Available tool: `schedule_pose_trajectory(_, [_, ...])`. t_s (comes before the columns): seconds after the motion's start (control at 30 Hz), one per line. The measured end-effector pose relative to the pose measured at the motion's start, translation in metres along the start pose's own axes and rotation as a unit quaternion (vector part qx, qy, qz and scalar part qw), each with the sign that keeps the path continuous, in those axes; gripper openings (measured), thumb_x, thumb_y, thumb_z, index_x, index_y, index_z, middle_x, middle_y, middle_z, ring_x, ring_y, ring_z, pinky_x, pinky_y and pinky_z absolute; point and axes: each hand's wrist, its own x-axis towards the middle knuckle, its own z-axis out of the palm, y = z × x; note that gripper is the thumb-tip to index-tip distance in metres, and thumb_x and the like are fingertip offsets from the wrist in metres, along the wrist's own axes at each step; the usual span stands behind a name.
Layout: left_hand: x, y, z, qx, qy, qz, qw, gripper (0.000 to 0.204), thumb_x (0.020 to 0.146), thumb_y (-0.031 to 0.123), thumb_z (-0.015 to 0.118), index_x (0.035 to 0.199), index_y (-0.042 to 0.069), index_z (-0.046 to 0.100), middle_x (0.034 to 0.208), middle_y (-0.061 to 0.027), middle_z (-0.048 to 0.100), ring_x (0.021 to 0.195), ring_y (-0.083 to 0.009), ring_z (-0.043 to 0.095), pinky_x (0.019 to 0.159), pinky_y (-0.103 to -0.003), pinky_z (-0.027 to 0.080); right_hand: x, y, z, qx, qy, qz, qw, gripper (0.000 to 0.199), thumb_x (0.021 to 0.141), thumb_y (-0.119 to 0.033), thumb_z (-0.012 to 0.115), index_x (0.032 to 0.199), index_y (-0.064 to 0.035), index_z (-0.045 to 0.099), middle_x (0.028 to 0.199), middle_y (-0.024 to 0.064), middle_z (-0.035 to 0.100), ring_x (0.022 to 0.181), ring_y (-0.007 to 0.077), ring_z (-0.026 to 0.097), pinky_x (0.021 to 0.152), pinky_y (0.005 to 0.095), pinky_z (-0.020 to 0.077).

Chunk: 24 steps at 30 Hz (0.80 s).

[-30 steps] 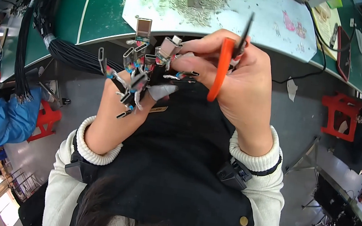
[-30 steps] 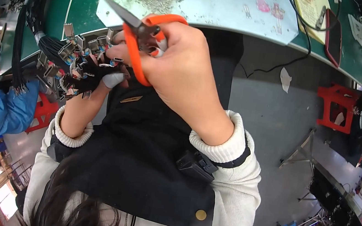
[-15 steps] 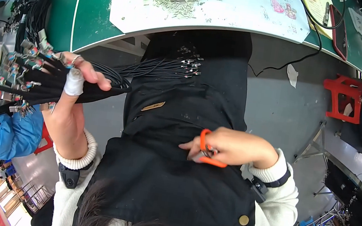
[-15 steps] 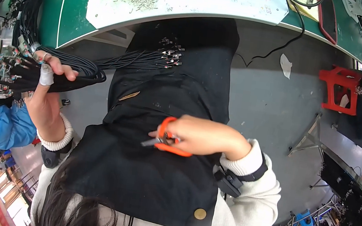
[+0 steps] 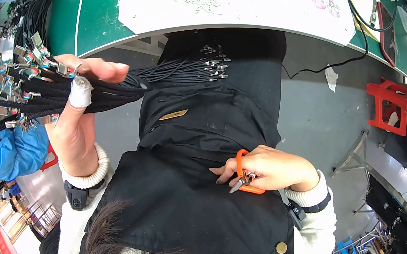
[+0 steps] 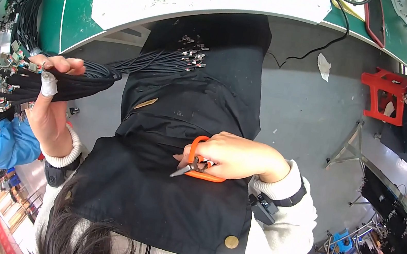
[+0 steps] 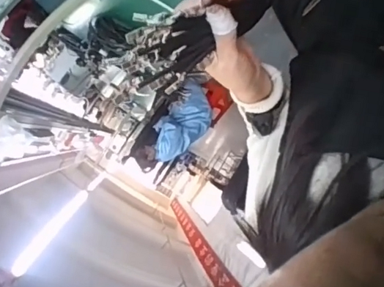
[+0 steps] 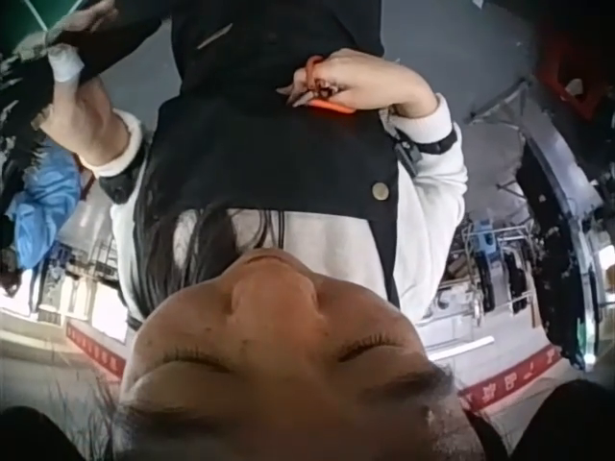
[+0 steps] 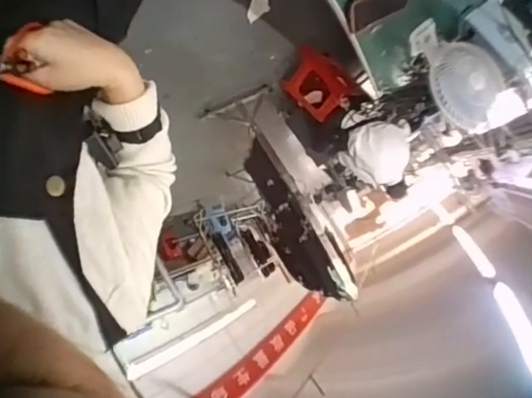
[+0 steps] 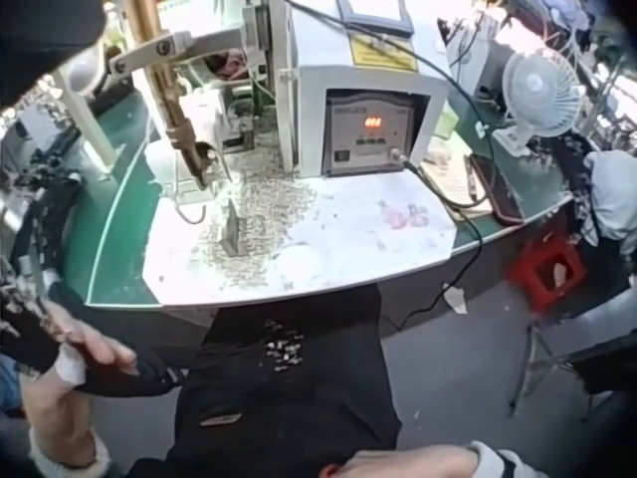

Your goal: Trim and process wire bundles using scissors and an industrial machine at a factory workstation.

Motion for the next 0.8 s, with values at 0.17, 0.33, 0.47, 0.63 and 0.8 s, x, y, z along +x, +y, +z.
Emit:
schedule_pose_trajectory(0.17, [0.006,-0.020,0.002,-0.127,-0.083,-0.078,0.985,0.021,0.080,0.010,0.055,0.096,0.000,0.047,0.085,-0.0166,0.057,0.078,-0.0290,0.059,0.072,-0.040,0.047,-0.003,-0.016,-0.028,-0.047,0.006,0.108,0.993,0.017,0.082,-0.011,0.053,0.095,-0.0008,0.057,0.093,0.0087,0.062,0.081,0.0212,0.061,0.072,0.0267,0.0470])
schedule_pose_trajectory(0.33, [-0.001,-0.046,0.030,0.002,-0.112,-0.258,0.960,0.020,0.076,-0.001,0.056,0.096,-0.001,0.053,0.085,-0.0124,0.060,0.076,-0.0223,0.061,0.070,-0.032,0.048,0.013,-0.052,-0.045,0.003,0.438,-0.141,0.888,0.033,0.079,-0.026,0.060,0.102,-0.0021,0.057,0.109,0.0129,0.056,0.100,0.0240,0.054,0.086,0.0351,0.0400])
schedule_pose_trajectory(0.47, [0.004,-0.058,0.042,0.255,-0.246,-0.054,0.934,0.023,0.072,-0.005,0.058,0.095,-0.002,0.055,0.084,-0.0115,0.062,0.074,-0.0180,0.061,0.066,-0.029,0.047,0.026,-0.074,-0.062,-0.411,0.415,-0.177,0.793,0.048,0.077,-0.031,0.059,0.115,-0.0027,0.049,0.122,0.0144,0.046,0.111,0.0263,0.047,0.096,0.0390,0.0295])
schedule_pose_trajectory(0.63, [0.005,-0.068,0.049,0.103,-0.170,-0.170,0.965,0.021,0.069,-0.006,0.058,0.090,-0.002,0.058,0.078,-0.0118,0.063,0.069,-0.0195,0.062,0.062,-0.029,0.047,0.039,-0.059,-0.062,-0.354,0.320,-0.218,0.851,0.061,0.074,-0.030,0.060,0.124,-0.0040,0.038,0.129,0.0126,0.039,0.118,0.0274,0.039,0.098,0.0400,0.0255])
schedule_pose_trajectory(0.8, [0.017,-0.069,0.058,0.242,-0.144,-0.085,0.956,0.024,0.070,-0.006,0.056,0.094,-0.001,0.057,0.081,-0.0145,0.062,0.075,-0.0204,0.061,0.065,-0.029,0.046,0.050,-0.056,-0.068,-0.490,0.326,-0.200,0.783,0.058,0.071,-0.024,0.063,0.121,-0.0045,0.040,0.127,0.0097,0.041,0.118,0.0244,0.039,0.096,0.0415,0.0293])
